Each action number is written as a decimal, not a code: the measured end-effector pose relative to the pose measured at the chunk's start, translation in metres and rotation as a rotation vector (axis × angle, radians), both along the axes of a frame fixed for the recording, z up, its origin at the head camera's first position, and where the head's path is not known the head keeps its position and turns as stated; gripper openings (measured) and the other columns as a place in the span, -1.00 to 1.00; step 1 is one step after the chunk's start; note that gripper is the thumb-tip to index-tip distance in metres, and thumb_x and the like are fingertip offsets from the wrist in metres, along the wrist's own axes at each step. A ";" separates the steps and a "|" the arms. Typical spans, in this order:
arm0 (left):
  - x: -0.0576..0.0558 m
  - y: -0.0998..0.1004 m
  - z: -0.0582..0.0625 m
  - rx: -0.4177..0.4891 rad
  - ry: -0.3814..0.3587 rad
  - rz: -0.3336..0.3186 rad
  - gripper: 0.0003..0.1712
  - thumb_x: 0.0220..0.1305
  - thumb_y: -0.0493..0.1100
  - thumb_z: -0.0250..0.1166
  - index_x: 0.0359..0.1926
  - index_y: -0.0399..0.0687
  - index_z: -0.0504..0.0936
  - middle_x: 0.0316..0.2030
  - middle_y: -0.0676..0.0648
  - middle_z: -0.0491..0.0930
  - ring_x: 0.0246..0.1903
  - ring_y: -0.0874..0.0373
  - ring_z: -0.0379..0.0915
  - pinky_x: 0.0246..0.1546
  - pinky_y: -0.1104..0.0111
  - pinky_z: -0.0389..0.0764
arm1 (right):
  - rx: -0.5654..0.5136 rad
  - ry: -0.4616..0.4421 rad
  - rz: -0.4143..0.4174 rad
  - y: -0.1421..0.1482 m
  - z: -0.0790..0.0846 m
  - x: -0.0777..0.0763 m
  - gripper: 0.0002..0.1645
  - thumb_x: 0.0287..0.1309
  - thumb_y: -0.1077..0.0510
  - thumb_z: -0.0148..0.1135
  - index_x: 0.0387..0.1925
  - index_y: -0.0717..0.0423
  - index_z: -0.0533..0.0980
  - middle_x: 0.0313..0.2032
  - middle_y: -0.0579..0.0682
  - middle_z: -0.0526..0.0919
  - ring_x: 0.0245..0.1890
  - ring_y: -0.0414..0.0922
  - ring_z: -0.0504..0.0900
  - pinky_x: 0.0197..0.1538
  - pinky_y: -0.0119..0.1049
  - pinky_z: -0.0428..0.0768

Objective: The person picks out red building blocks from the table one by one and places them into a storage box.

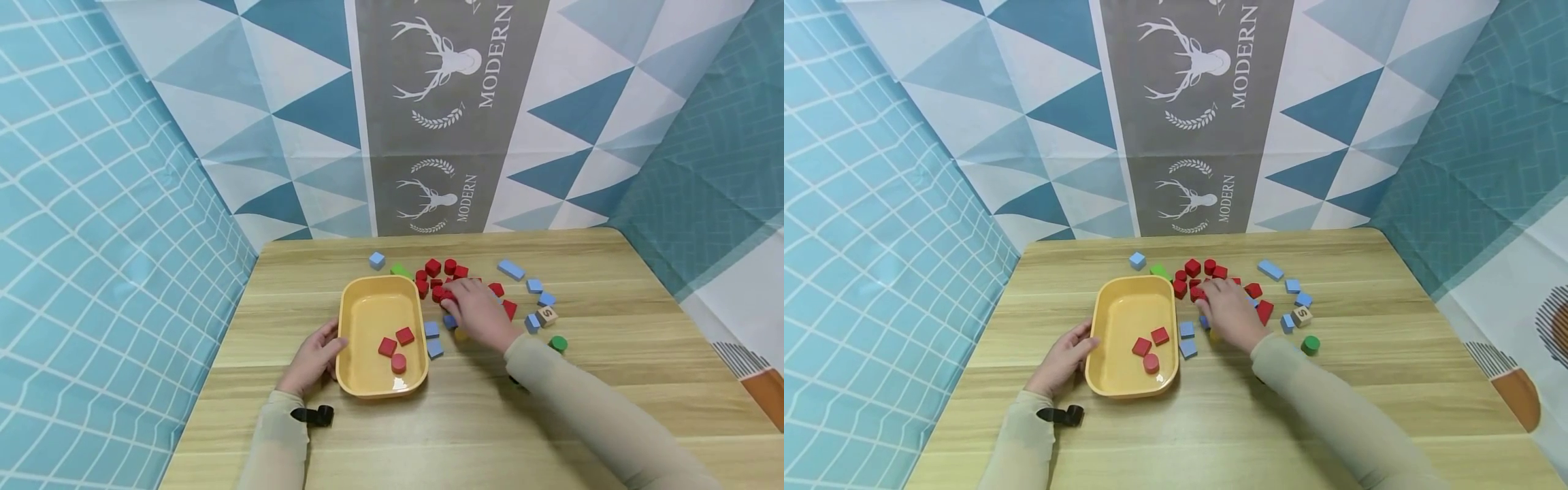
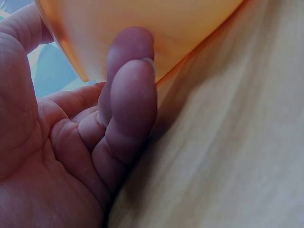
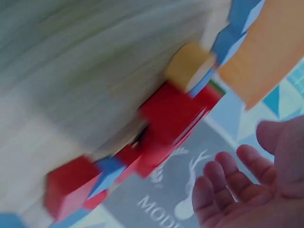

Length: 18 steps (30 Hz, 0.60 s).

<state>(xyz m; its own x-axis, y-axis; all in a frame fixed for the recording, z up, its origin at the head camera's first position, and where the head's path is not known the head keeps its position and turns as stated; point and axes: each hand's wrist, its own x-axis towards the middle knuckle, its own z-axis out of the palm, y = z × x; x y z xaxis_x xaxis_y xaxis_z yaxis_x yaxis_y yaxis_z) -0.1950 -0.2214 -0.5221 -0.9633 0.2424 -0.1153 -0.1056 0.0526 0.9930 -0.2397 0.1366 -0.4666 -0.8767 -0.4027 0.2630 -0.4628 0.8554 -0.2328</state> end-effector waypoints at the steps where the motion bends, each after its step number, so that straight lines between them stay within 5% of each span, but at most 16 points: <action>1: 0.000 0.000 0.000 -0.001 0.001 0.001 -0.29 0.40 -0.15 0.20 0.49 -0.13 0.17 0.29 -0.22 0.36 -0.59 0.03 0.51 -0.75 0.39 0.56 | 0.003 -0.022 -0.011 0.006 -0.001 -0.001 -0.48 0.36 -0.07 0.19 0.23 0.10 0.47 0.12 0.10 0.53 0.14 0.05 0.38 0.23 0.10 0.41; 11: 0.000 0.000 0.001 0.019 -0.009 0.000 -0.30 0.40 -0.17 0.20 0.48 -0.12 0.18 0.28 -0.22 0.38 -0.52 -0.01 0.55 -0.73 0.40 0.56 | 0.056 -0.186 0.024 0.033 -0.003 -0.002 -0.24 0.12 -0.10 0.43 0.29 0.09 0.44 0.20 0.13 0.48 0.20 0.07 0.35 0.23 0.14 0.41; 18: 0.000 0.001 0.001 0.027 -0.012 0.003 -0.30 0.40 -0.18 0.20 0.48 -0.15 0.18 0.28 -0.23 0.37 -0.54 0.01 0.54 -0.73 0.40 0.56 | 0.094 -0.213 0.071 0.028 -0.011 -0.002 -0.47 0.25 -0.04 0.33 0.21 0.01 0.52 0.11 0.00 0.55 0.11 -0.01 0.42 0.18 0.09 0.48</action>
<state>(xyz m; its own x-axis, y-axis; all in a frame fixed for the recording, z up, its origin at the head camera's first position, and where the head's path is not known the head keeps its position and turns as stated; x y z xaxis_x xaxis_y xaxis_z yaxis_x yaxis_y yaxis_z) -0.1949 -0.2203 -0.5214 -0.9625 0.2431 -0.1201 -0.1176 0.0251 0.9927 -0.2421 0.1645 -0.4777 -0.8772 -0.4789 0.0335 -0.4711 0.8452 -0.2524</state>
